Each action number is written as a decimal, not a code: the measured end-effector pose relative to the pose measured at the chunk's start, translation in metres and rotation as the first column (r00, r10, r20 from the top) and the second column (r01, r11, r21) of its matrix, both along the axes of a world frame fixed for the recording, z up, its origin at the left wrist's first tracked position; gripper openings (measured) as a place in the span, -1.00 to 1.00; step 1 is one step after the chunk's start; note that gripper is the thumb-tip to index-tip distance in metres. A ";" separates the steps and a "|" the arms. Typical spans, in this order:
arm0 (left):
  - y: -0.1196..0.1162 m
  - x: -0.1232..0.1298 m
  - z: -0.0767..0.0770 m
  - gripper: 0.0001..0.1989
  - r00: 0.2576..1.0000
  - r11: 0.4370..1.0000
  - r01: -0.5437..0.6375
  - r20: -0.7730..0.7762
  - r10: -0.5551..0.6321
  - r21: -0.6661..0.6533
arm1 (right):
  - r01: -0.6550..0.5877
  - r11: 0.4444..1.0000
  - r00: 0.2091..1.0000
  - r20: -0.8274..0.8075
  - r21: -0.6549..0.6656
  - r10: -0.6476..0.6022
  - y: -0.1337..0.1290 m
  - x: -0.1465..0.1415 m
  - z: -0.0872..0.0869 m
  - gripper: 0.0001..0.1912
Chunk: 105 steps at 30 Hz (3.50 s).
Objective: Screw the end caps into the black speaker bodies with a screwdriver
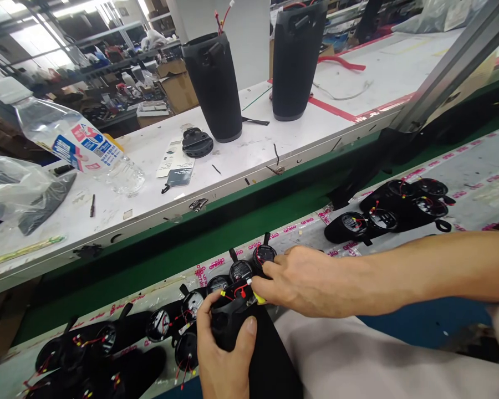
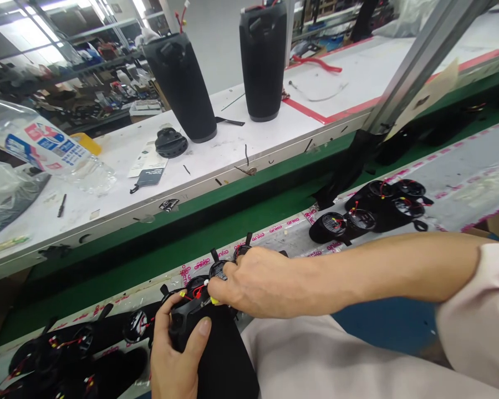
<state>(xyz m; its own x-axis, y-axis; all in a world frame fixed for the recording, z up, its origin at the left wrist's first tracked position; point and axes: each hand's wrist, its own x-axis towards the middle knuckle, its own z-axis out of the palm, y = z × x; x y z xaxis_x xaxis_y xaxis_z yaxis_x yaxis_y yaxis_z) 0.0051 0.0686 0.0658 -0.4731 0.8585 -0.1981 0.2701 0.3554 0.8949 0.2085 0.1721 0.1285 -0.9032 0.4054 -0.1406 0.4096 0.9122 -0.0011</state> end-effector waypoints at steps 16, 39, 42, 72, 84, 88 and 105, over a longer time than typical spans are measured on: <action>0.004 0.007 0.008 -0.37 1.000 1.000 -0.011 -0.007 0.011 -0.018 | 0.008 0.997 1.000 -0.005 0.079 -0.008 -0.003 0.006 0.001 -0.87; -0.001 0.007 0.004 -0.41 0.995 0.997 -0.040 -0.094 0.035 -0.059 | 0.063 0.979 0.997 -0.045 0.192 -0.055 -0.015 0.002 -0.014 -0.78; 0.000 0.007 0.004 -0.40 0.995 0.997 -0.026 -0.100 0.019 -0.070 | 0.028 0.987 1.000 -0.010 0.157 -0.027 -0.011 0.001 -0.008 -0.80; 0.005 0.004 0.008 -0.48 0.999 0.999 -0.037 0.014 0.037 0.003 | -0.041 0.986 0.995 -0.079 0.159 0.054 -0.002 0.000 -0.009 -0.87; 0.004 0.005 0.010 -0.49 0.996 0.996 -0.084 -0.014 0.083 -0.040 | -0.002 0.978 0.995 -0.099 0.208 0.023 -0.002 0.003 -0.013 -0.88; 0.004 0.005 0.010 -0.49 0.997 0.997 -0.076 -0.011 0.076 -0.029 | -0.012 0.977 0.995 -0.099 0.213 0.033 -0.002 0.004 -0.013 -0.86; 0.000 0.008 0.012 -0.46 0.997 0.999 -0.033 -0.067 0.031 -0.031 | -0.101 0.994 0.993 0.068 0.049 0.097 0.007 0.002 0.007 -0.85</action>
<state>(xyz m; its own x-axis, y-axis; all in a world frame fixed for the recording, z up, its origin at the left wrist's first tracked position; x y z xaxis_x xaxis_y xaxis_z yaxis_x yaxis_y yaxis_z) 0.0127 0.0690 0.0782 -0.5131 0.8364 -0.1926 0.3167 0.3931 0.8632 0.2108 0.1786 0.1353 -0.9288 0.3230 -0.1815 0.3151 0.9464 0.0715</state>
